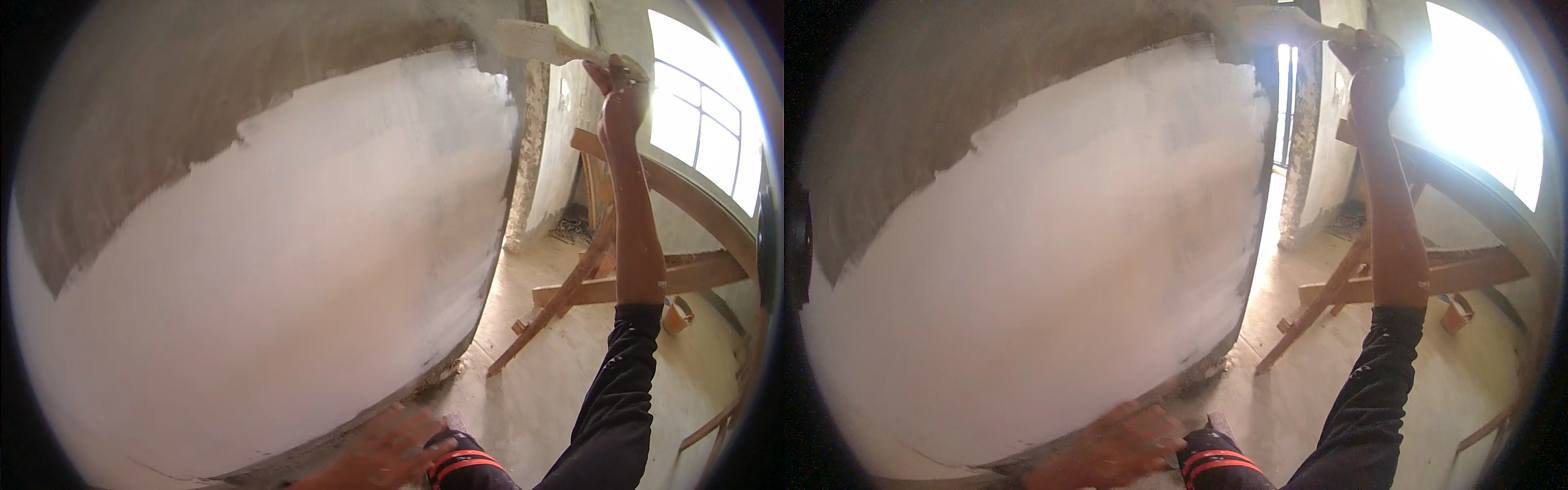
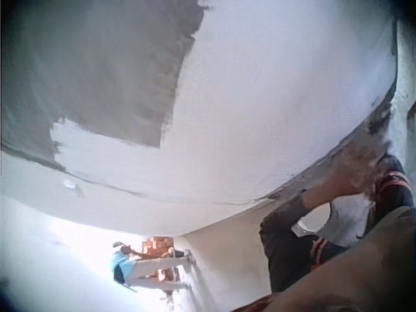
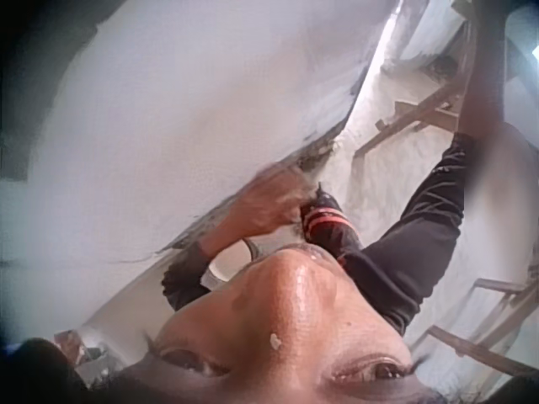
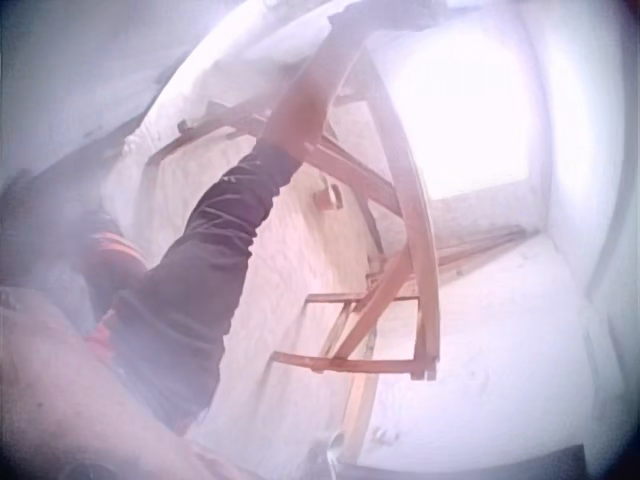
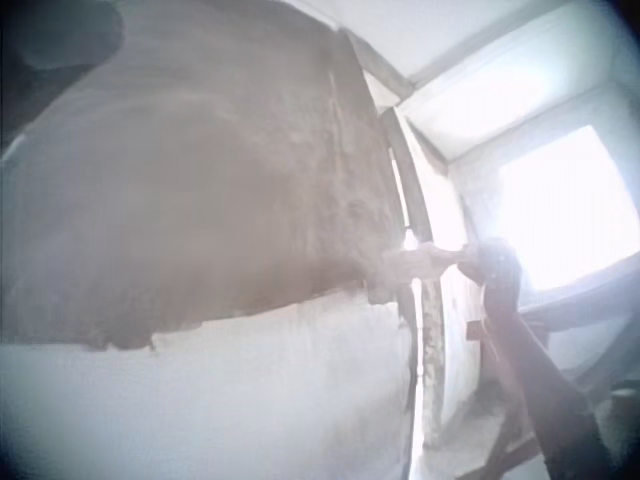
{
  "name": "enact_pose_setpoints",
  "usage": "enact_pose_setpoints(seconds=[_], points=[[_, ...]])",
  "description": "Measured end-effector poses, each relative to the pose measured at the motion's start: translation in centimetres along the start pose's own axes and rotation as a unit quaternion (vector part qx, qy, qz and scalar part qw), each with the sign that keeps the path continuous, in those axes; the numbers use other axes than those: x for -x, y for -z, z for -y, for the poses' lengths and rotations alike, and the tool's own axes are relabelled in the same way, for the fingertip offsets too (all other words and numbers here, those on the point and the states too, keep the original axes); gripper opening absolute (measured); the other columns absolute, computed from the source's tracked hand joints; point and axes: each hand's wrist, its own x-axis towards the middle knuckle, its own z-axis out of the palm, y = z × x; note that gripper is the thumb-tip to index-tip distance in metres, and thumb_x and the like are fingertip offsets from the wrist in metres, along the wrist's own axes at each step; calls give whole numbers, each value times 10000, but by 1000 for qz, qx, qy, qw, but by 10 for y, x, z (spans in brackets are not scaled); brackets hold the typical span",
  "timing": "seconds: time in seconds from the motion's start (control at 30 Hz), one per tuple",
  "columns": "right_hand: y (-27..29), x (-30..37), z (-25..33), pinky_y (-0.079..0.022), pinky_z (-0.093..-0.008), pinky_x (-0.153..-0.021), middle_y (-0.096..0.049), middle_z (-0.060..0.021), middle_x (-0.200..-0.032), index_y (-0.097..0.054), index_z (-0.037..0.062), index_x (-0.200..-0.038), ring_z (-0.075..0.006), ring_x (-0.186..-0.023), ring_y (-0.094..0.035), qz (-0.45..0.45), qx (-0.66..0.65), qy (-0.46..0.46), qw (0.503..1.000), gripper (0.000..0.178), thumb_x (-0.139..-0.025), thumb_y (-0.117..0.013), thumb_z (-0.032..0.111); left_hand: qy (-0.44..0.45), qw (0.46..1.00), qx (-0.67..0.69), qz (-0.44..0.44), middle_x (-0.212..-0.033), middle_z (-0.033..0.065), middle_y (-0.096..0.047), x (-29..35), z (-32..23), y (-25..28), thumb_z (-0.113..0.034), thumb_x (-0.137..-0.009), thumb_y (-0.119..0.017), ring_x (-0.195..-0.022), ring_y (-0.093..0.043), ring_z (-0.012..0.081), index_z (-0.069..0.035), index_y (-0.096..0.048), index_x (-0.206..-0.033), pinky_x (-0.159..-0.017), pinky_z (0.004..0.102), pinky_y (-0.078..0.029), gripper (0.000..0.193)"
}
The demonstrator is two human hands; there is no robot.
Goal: The person paints a curved interior wall with white paint using a brush. They repeatedly dip the brush into a bucket of paint and apply it to the wall surface in broad strokes, gradually covering the grey concrete.
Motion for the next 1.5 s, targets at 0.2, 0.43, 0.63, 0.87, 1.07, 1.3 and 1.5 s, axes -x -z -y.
enact_pose_setpoints(seconds=[0.2,0.43,0.63,0.87,1.07,1.3,1.5], points=[[41,-31,-10,-551,-435,-879,-606,-232,-1014,-497,-87,-1025,-339,-982,-619,60,136,67,987,168,-901,-514,24,56,879,-457,-128,-1344,202,-396,-83,16,190,-358,-876,-534,-1236,-394,383,-168,-463,-1280,-1008,572,-290,452],[51,-3,-24,-550,-456,-868,-622,-133,-936,-599,-81,-934,-250,-952,-625,138,171,97,971,176,-926,-507,69,142,550,-787,-242,-1464,53,-307,-128,44,371,-548,-909,-377,-1358,-264,292,-315,-321,-1401,-1093,504,-248,547],[33,22,-3,-537,-384,-833,-606,-147,-989,-574,-71,-1005,-220,-917,-609,113,415,234,872,157,-870,-498,-44,245,391,-860,-218,-1493,47,-236,-136,66,378,-656,-878,-269,-1372,-222,291,-438,-229,-1403,-1097,531,-227,571],[14,9,-15,-535,-315,-772,-638,-141,-975,-591,-110,-961,-165,-850,-612,21,219,15,975,237,-874,-614,110,287,388,-851,-205,-1496,13,-236,-139,56,369,-691,-852,-273,-1369,-238,280,-476,-226,-1391,-1083,537,-255,581],[-8,8,-18,-514,-293,-827,-616,-176,-1025,-476,-68,-1042,-203,-932,-612,48,95,48,993,275,-858,-629,69,356,325,-860,-166,-1495,12,-236,-147,50,363,-696,-849,-259,-1368,-242,280,-482,-218,-1391,-1072,554,-262,584],[32,22,-11,-484,-317,-810,-639,-50,-994,-675,157,-990,-205,-933,-581,156,395,137,895,269,-814,-548,-2,372,324,-856,-155,-1495,17,-240,-150,53,361,-700,-845,-258,-1368,-241,290,-478,-212,-1395,-1073,565,-247,596],[28,53,17,-481,-299,-797,-642,-51,-976,-680,162,-987,-184,-915,-583,136,244,-69,958,183,-833,-601,101,200,399,-863,-236,-1495,30,-239,-137,59,372,-696,-851,-245,-1369,-238,295,-475,-206,-1399,-1078,578,-218,592]])
